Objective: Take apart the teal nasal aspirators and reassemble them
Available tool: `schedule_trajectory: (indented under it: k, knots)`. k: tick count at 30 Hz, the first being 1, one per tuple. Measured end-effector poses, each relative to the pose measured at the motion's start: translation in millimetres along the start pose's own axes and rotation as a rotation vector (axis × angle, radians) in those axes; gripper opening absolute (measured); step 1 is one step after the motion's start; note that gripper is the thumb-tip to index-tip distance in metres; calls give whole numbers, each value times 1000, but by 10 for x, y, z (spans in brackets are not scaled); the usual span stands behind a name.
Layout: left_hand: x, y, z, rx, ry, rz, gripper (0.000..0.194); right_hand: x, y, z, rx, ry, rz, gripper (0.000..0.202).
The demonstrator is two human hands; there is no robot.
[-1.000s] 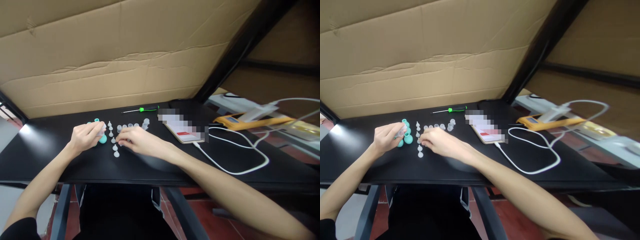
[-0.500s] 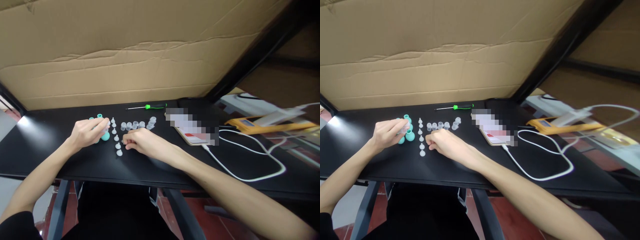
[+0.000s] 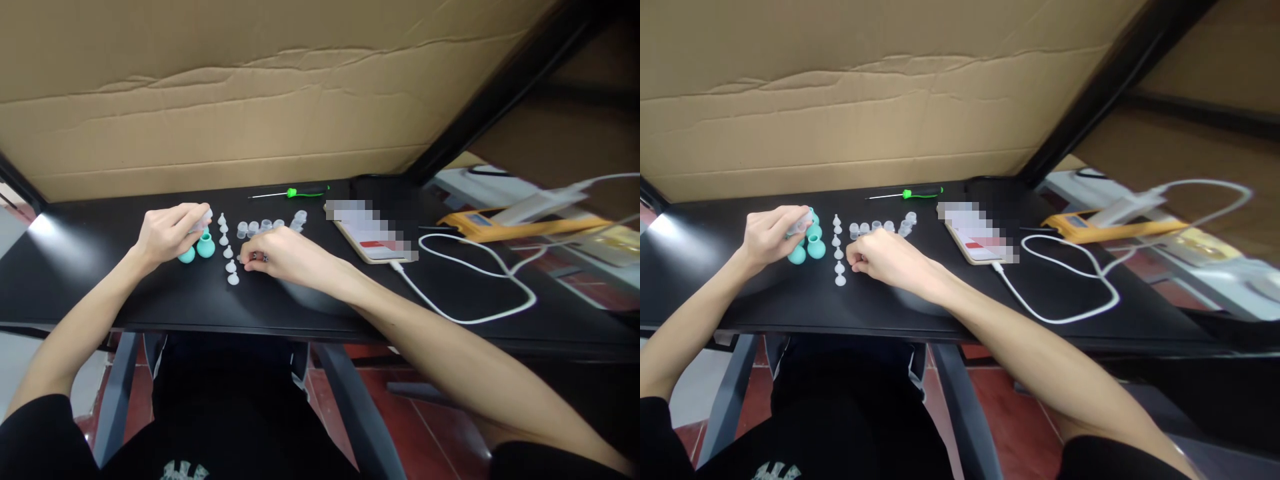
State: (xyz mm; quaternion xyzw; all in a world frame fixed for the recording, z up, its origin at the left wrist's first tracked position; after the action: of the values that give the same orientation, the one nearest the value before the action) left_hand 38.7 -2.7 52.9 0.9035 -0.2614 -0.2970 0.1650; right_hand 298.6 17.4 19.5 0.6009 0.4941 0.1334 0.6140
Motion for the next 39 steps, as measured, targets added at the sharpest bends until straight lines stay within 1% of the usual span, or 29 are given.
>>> schedule_trajectory:
  k: [3, 7, 11, 15, 18, 21, 23, 29, 32, 35, 37, 39]
  knots:
    - [31, 5, -18, -10, -26, 31, 18, -64, 3, 11, -12, -12, 15, 20]
    - [70, 39, -42, 19, -89, 3, 17, -124, -16, 50, -36, 3, 59, 20]
    - [95, 77, -56, -8, -96, 5, 18, -105, -71, 82, -9, 62, 82, 22]
    - [119, 114, -69, 1, -101, 21, 18, -61, -106, 113, 30, 57, 86, 24]
    - [130, 125, -80, 1, -102, 23, 21, -48, -98, 134, 9, 27, 78, 23]
    - [130, 125, -87, 22, -97, 15, 17, -48, -69, 141, -27, 17, 54, 21]
    - [117, 117, -85, 44, -103, 32, 15, -40, -42, 135, -49, 16, 37, 19]
    - [11, 42, -19, 65, -101, 52, 25, 34, 84, 86, -67, -32, -1, 15]
    - [-57, -7, 38, 17, -57, 34, 20, 23, 125, 63, -81, -32, 11, 15]
    - [-117, -55, 91, -57, -2, 42, 23, -24, 124, 45, -99, -25, 34, 11]
    - [-144, -78, 112, -73, 13, 51, 25, -43, 111, 35, -108, -29, 55, 11]
    - [-158, -93, 117, -66, 17, 57, 26, -38, 97, 22, -113, -31, 70, 14]
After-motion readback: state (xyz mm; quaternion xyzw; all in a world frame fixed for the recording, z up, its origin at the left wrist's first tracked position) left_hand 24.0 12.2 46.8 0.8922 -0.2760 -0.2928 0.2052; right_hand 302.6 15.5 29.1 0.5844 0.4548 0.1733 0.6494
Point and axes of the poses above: each hand's wrist, its own z-axis away from the middle knuckle, its own y-axis out of the back of the hand, x = y × z, the point moved 2 cm from there along -z, towards the middle knuckle, and after that the axes turned 2 degrees about -z, right-handed, at the moved point
